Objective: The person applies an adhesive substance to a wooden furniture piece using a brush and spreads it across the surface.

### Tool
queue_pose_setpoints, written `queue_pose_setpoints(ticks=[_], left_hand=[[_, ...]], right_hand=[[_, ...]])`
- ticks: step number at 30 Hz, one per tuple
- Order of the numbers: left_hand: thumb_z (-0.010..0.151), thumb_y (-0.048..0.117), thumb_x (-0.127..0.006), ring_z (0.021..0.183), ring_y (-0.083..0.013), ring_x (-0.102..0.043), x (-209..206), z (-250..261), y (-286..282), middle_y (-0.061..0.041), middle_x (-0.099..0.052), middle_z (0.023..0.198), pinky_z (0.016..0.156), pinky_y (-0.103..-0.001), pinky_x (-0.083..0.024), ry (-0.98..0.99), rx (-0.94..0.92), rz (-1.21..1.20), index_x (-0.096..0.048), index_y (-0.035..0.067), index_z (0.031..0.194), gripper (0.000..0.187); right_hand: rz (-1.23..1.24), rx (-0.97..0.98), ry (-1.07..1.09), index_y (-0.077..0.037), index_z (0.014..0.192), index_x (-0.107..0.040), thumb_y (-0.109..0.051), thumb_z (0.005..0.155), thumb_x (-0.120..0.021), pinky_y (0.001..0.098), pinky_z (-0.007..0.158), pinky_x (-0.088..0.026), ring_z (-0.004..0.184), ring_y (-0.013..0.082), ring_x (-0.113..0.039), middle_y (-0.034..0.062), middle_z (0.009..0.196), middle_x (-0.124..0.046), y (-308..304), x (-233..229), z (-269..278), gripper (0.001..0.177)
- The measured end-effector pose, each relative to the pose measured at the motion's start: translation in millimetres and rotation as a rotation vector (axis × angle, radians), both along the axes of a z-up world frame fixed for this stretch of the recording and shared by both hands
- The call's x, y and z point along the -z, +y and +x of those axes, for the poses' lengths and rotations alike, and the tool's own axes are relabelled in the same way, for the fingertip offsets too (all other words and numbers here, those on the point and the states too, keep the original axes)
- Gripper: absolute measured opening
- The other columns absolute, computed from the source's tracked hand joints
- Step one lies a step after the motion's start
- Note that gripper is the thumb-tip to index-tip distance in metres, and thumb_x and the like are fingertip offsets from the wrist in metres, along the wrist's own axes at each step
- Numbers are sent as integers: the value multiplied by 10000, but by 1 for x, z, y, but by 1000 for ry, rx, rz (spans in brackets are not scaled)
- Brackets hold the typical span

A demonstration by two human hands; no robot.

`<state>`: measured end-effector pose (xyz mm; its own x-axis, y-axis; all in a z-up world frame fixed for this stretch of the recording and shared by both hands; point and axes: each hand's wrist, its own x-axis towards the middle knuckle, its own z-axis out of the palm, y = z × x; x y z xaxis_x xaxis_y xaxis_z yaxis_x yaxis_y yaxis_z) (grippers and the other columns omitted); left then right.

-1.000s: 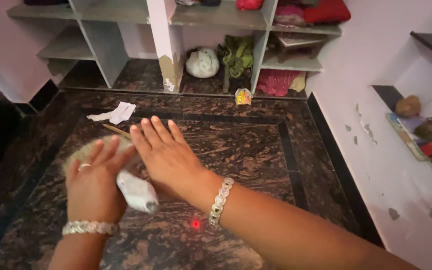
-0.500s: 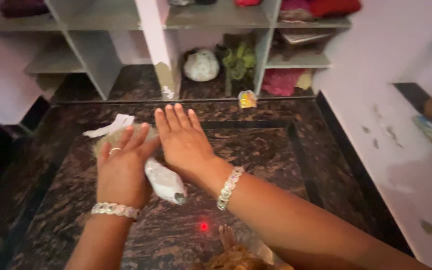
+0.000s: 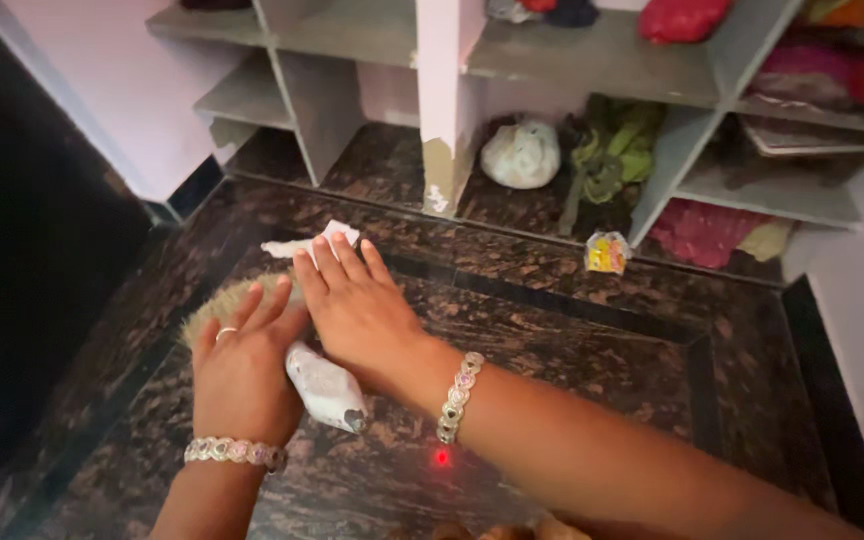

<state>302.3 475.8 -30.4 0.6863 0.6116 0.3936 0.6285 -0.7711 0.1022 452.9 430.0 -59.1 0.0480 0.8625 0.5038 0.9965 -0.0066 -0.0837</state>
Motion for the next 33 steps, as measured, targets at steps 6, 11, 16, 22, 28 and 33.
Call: queue_pose_setpoints(ticks=[6,11,16,22,28,33], left_hand=[[760,238,-715,1376,-260,-476,1,-7,11,-63,-552,1463,1091,-555,-325,-11,-90,-69,-711,270,1209,449],[793,200,-691,1400,-258,-490,13,10,38,-53,-564,1496,1116,-543,-341,-11,-37,-42,-703,275,1240,453],[794,247,-711,1375,-269,-479,17,49,65,-68,-550,1464,1104,-556,-329,-76,13,-110,-699,301,1232,442],[778,217,-713,1407,-261,-467,13,70,96,-56,-538,1506,1110,-550,-325,-33,56,-82,-673,275,1280,507],[787,238,-725,1373,-272,-475,22,73,106,-67,-551,1457,1105,-553,-327,-27,-9,-185,-685,288,1254,472],[772,133,-672,1389,-252,-501,37,72,108,-33,-577,1477,1121,-547,-342,0,-116,-174,-696,286,1259,511]], right_hand=[[-40,-31,-25,8,1513,-388,-197,946,-471,557,1217,-249,1499,382,-349,233,1574,-413,29,13,-6,608],[-56,-20,-36,2,1503,-395,-198,961,-471,561,1210,-254,1495,382,-354,223,1568,-417,49,23,13,583],[-141,35,-74,14,1499,-372,-246,923,-504,559,1198,-245,1477,389,-347,233,1558,-404,62,13,52,645],[-136,41,-9,67,1493,-346,-317,911,-566,548,1190,-239,1462,419,-336,280,1534,-393,70,-5,66,731],[-110,59,-155,29,1516,-380,-232,939,-554,506,1216,-287,1486,384,-391,237,1582,-428,84,13,64,656],[-179,-83,-87,50,1495,-374,-218,914,-558,519,1193,-294,1460,395,-398,248,1538,-439,103,38,74,665]])
